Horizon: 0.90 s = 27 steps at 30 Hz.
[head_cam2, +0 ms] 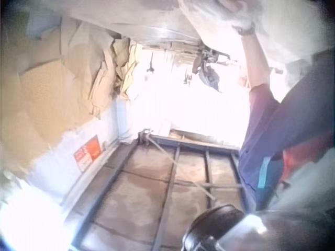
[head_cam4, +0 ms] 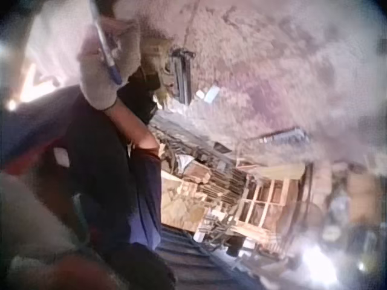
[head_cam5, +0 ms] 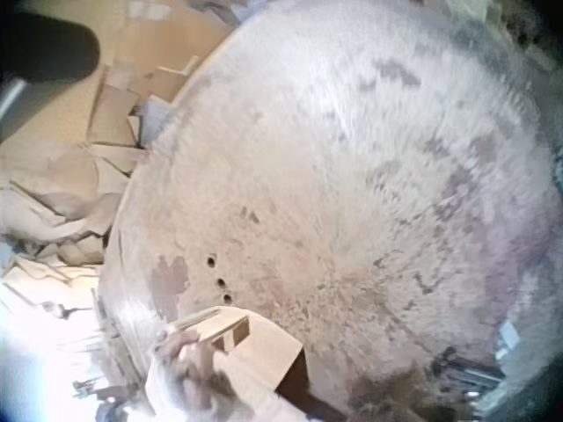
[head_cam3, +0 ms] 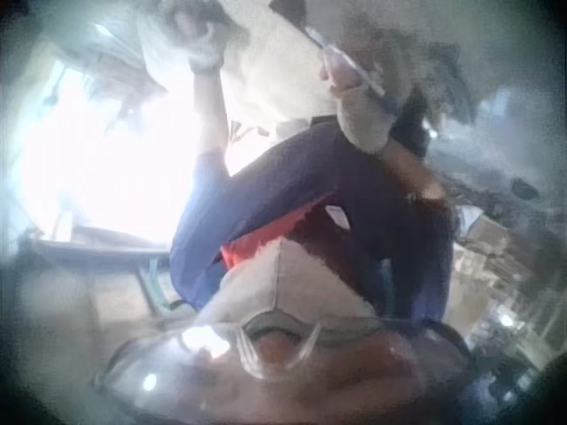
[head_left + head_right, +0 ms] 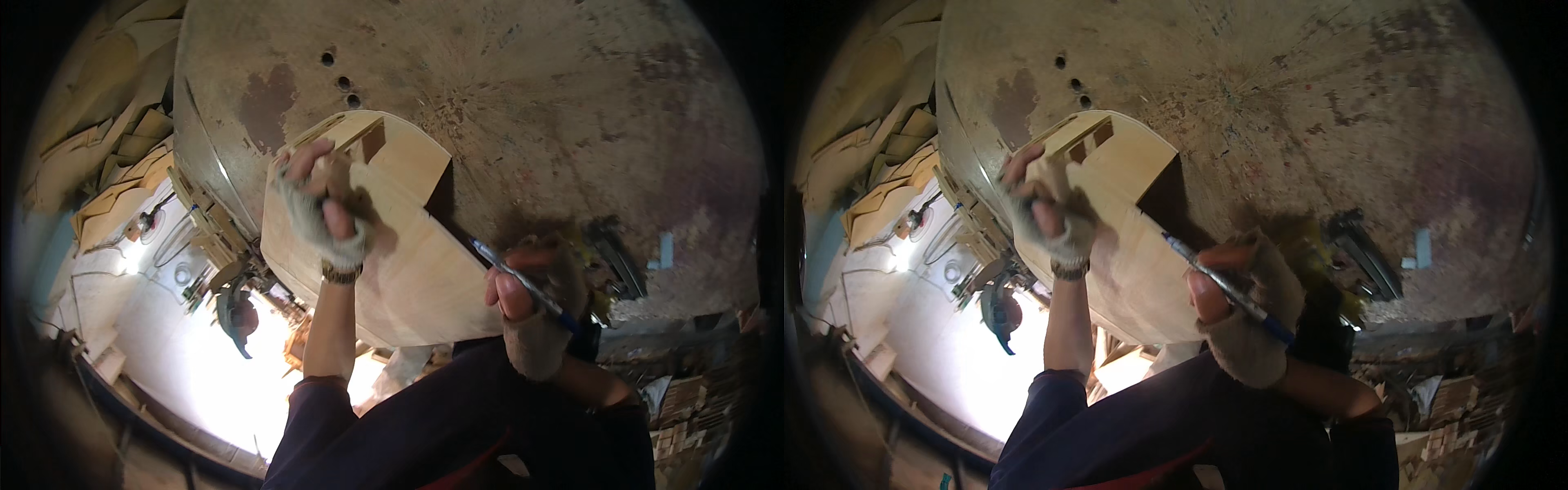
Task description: The person gathers small wooden blocks and places them on a workbench. They then use a nail gun to attach the blocks to a larger curved wooden panel, marking positions with a pen and securing the pieces in sequence.
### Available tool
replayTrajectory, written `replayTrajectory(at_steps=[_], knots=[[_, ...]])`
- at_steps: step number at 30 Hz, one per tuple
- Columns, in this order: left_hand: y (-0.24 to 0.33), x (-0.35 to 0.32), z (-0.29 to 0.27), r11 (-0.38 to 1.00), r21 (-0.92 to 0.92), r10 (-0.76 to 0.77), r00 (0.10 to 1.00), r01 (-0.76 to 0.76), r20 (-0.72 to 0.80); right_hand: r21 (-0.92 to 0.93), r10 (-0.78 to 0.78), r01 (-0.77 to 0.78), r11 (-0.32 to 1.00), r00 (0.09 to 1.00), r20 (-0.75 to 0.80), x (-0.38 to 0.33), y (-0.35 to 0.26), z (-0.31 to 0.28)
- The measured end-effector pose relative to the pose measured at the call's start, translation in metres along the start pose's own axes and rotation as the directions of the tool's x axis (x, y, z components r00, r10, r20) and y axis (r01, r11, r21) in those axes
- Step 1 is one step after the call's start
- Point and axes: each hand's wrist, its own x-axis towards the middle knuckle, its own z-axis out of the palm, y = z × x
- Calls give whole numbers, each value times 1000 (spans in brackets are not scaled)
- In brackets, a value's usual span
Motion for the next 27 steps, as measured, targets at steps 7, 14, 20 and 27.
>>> replayTrajectory(at_steps=[7,14,20,27], knots=[[18,1,2,949,316,93,960,-5,-265,-201,-185,202,958,978,99,-68,-30,7],[164,-67,-55,-101,-962,-530,805,254,268,13,-376,378,926,915,149,-125,-69,12],[210,-122,-106,-202,-949,-455,835,244,311,0,-411,434,901,853,322,-168,-69,29],[230,-159,-133,112,-943,-494,841,313,221,-202,-295,451,870,802,520,-194,-55,21]])
